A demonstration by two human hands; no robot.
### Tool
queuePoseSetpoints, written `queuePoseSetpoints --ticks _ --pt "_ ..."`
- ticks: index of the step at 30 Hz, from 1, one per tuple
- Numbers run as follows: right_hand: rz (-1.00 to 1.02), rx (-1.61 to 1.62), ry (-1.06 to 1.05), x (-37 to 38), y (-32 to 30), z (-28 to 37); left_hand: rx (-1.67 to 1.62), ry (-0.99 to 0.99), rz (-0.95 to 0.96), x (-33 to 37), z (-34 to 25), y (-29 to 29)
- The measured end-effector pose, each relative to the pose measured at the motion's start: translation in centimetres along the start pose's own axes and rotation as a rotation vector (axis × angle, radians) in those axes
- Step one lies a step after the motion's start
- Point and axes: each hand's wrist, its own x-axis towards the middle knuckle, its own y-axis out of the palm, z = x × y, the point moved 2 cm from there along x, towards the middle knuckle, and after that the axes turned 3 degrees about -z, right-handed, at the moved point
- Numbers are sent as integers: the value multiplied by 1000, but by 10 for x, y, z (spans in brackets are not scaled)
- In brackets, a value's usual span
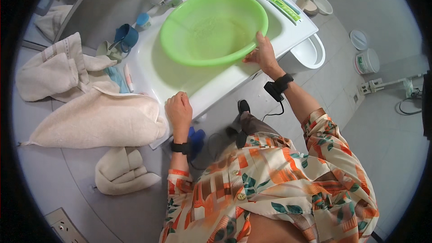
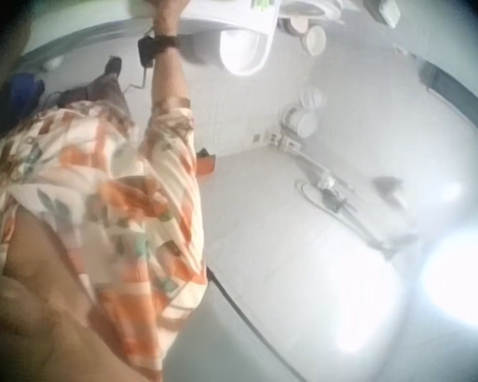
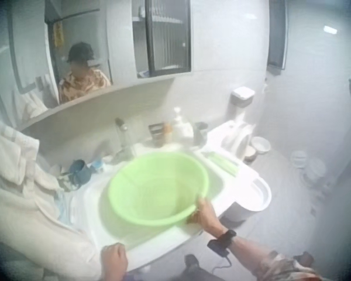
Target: The person fills a green basin with water at a faucet, carries it through a hallway, and uses a pink cloth to wipe the interior of a white basin.
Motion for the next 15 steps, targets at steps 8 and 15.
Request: queuePoseSetpoints --ticks 8,15 --pt "-14 5 -38 3 -3 -7 91 -17 -54 -11 -14 -3" --pt "-30 78 9 -5 -1 -2 148 -58 27 -8 -11 4"
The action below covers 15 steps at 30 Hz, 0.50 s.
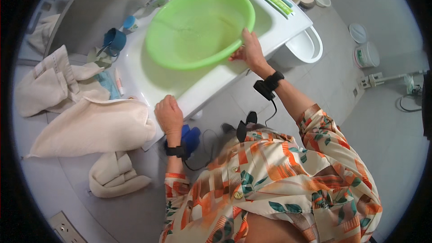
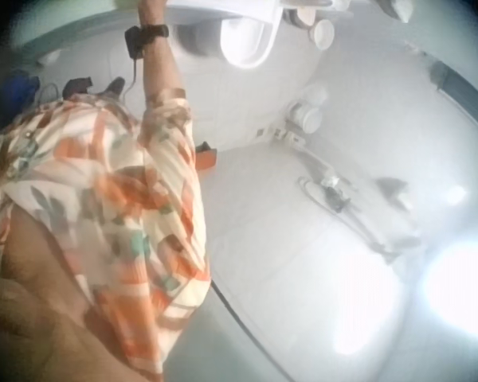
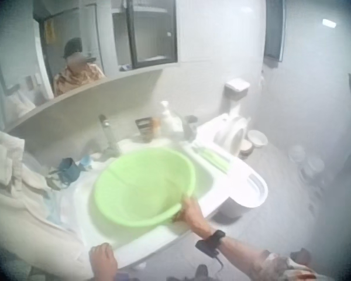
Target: The person fills a green basin with water at a faucet, carries it through a hallway, and uses a pink cloth to wipe the interior of a white basin.
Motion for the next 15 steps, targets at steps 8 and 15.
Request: queuePoseSetpoints --ticks 8,15 --pt "1 -87 -201 -24 -32 16 -35 20 -92 4 12 1" --pt "-37 -668 -621 -37 -75 23 -69 -4 -93 -3 20 1"
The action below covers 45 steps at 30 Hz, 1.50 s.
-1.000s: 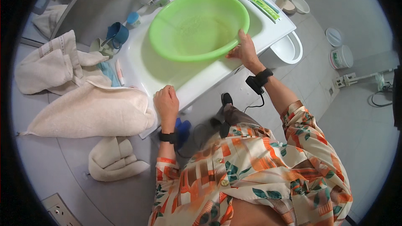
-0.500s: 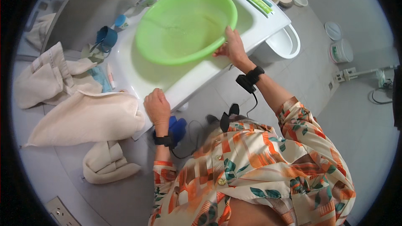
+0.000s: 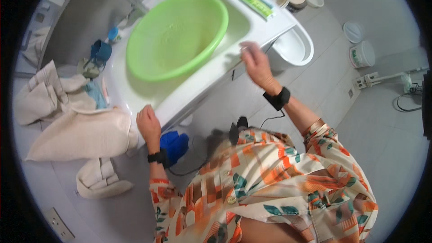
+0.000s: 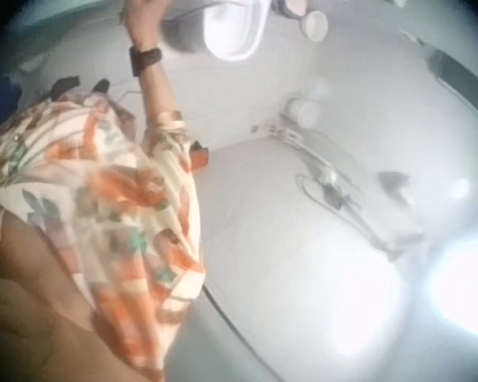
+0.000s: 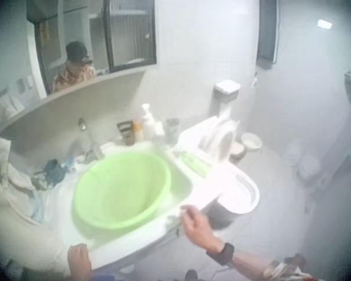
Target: The person fills a green basin with water at a faucet, carries it through a hallway, and uses a pink cloth to wipe the interior of a white basin.
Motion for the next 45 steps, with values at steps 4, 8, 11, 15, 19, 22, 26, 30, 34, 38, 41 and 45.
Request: queuePoseSetpoints --ticks 4,8,11,15,19,22,26,30,34,38,41,45 --pt "137 -370 -436 4 3 4 -14 -42 66 -4 -4 -12" --pt "181 -437 -523 -4 3 5 3 -38 65 -7 -1 -15" --pt "187 -468 -560 -2 2 6 -8 0 21 -5 -4 -13" --pt "173 -480 -589 0 4 6 -25 -22 35 -1 -4 -13" --pt "175 -472 -596 3 2 3 -50 -20 26 0 -5 -11" --pt "173 -475 -574 5 3 0 -58 9 -8 4 -7 -9" --pt "161 -500 -606 2 7 2 -34 -35 2 5 -9 -17" --pt "165 -494 -592 -8 11 -7 -36 19 -58 -12 -2 -13" --pt "192 -509 -534 -16 1 -6 -47 -18 22 -10 -13 -11" --pt "208 -496 -551 -10 14 -3 -44 -14 -22 -8 -1 -16" --pt "181 -508 -540 2 12 -7 -51 -4 -68 4 -7 -8" --pt "184 -474 -571 1 20 -1 -17 -42 -120 -2 2 -18"
